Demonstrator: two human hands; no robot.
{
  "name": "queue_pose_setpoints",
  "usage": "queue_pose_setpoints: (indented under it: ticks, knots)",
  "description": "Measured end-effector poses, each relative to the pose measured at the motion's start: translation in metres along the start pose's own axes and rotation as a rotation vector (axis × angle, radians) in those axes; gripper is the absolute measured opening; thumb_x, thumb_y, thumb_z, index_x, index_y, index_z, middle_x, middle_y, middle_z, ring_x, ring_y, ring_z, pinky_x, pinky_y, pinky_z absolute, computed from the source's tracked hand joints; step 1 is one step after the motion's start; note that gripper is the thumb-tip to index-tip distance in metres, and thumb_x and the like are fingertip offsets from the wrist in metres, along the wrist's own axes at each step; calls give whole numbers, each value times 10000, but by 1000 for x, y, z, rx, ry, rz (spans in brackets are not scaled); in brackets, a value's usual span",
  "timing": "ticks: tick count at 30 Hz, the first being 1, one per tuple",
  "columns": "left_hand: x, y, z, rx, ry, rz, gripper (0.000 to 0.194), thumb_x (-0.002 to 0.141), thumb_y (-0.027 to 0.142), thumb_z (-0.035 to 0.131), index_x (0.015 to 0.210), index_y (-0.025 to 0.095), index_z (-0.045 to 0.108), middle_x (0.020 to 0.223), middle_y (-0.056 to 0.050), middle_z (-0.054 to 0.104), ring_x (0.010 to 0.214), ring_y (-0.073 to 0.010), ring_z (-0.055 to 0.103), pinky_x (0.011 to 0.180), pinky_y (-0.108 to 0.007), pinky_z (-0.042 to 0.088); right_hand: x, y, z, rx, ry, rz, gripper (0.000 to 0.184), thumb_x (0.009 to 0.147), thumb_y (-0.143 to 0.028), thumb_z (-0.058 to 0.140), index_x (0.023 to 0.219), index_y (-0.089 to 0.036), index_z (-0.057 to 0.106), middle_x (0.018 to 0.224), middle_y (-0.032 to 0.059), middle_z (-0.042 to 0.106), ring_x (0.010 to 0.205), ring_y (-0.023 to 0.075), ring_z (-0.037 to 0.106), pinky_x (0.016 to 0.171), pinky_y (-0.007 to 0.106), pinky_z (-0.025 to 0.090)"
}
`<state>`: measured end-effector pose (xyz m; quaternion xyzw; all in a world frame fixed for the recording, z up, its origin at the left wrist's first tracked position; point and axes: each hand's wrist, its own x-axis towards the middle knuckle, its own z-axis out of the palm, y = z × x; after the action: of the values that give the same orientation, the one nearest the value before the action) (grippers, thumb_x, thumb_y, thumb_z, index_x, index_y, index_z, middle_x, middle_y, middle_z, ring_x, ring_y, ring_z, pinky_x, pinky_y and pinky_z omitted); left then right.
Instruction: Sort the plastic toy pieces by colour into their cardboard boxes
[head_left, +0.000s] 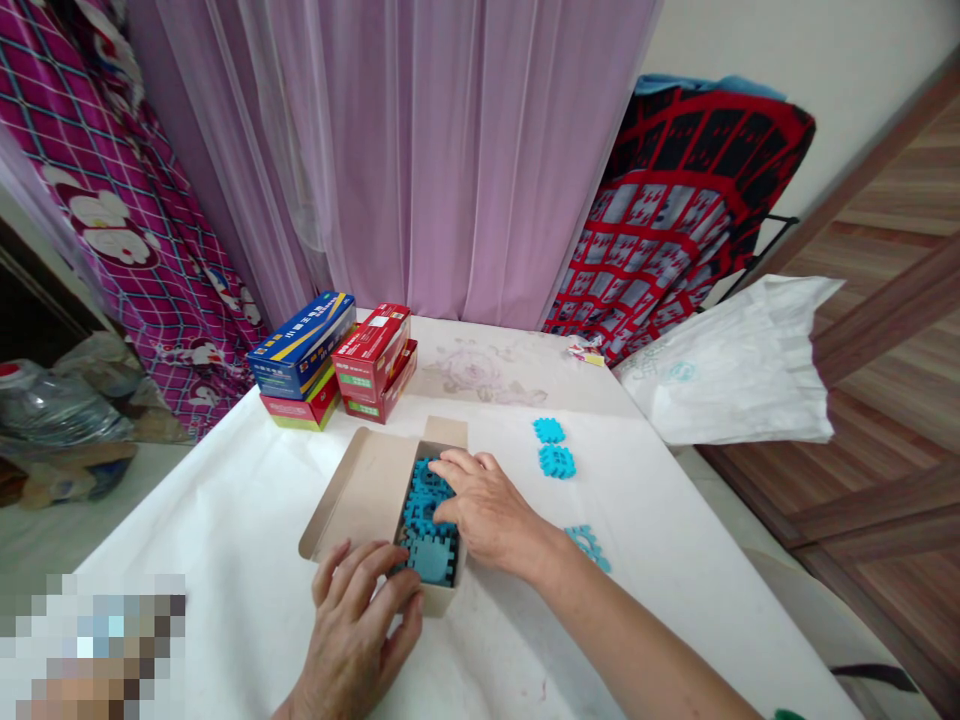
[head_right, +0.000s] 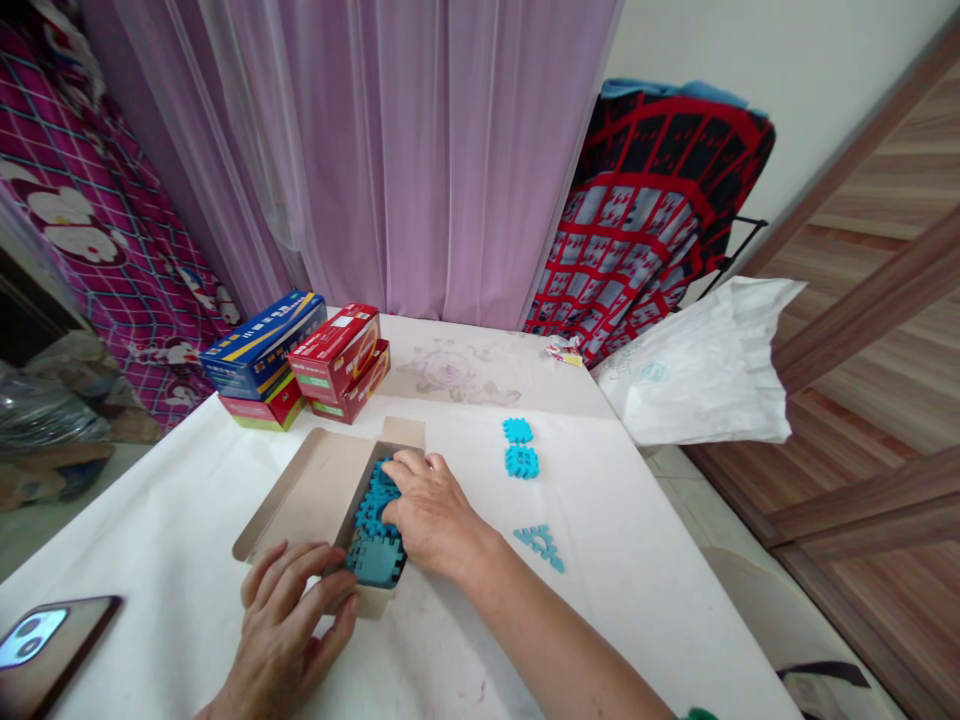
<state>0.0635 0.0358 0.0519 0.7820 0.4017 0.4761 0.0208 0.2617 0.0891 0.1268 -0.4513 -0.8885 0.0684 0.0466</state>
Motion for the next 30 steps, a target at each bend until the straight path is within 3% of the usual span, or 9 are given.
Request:
queue_pose_setpoints:
  ticks: [12, 15, 18, 21, 23, 25, 27, 30]
  knots:
    - [1, 0, -1, 7, -2, 3, 118, 906, 291, 571, 844, 274, 671, 926, -4, 692, 969, -167, 587, 1080, -388, 296, 0, -2, 9, 21, 9, -6, 207, 912, -221, 583, 964, -284, 773, 1453, 62, 509, 1355, 255, 345, 968, 424, 318]
    - [2, 1, 0, 12, 4, 13, 124, 907, 282, 567, 835, 273, 668, 914, -4, 694, 960, -166, 592, 1075, -387, 304, -3, 9, 5, 57, 50, 20, 246, 894, -180, 574, 989, -294, 771, 1444, 56, 524, 1356, 262, 368, 995, 445, 328]
    - [2, 0, 1, 10, 31, 20, 128, 905, 273, 570, 823, 274, 669, 896, -6, 699, 946, -167, 600, 1072, -391, 314, -21, 45, -11, 105, 241, 220, 342, 865, -102, 513, 1017, -289, 757, 1388, 43, 576, 1307, 233, 453, 1032, 427, 348]
    - [3, -3, 3, -3, 67, 29, 119, 897, 280, 584, 818, 274, 674, 886, -13, 703, 929, -174, 608, 1062, -397, 331, -54, 92, -30, 114, 418, 630, 321, 874, -117, 461, 1013, -238, 724, 1218, 52, 674, 1090, 186, 617, 933, 325, 441]
    - [4, -7, 3, 7, 64, 63, 106, 887, 270, 593, 820, 276, 675, 882, -12, 706, 907, -172, 614, 1048, -387, 346, -76, 115, -33, 50, 377, 943, 255, 901, -214, 483, 1055, -234, 686, 1118, 47, 713, 959, 199, 665, 841, 320, 468]
    - [5, -11, 3, 34, 48, 116, 93, 876, 256, 599, 828, 278, 676, 878, -7, 710, 884, -168, 617, 1030, -371, 360, -91, 128, -27, 1, 243, 1096, 270, 914, -338, 518, 1116, -210, 643, 1098, 68, 721, 968, 234, 672, 820, 338, 465]
    - [7, -15, 2, 60, 34, 175, 71, 864, 261, 614, 841, 282, 678, 874, -3, 713, 869, -168, 618, 1009, -359, 368, -96, 129, -12, -12, 121, 1125, 390, 909, -452, 533, 1176, -175, 598, 1133, 107, 708, 1028, 264, 663, 827, 350, 460]
    - [7, -16, 2, 77, 57, 182, 79, 868, 275, 602, 836, 280, 674, 857, -10, 712, 858, -177, 614, 991, -365, 370, -87, 120, 11, -9, 72, 1143, 521, 888, -554, 534, 1220, -152, 548, 1171, 143, 680, 1066, 279, 653, 831, 351, 458]
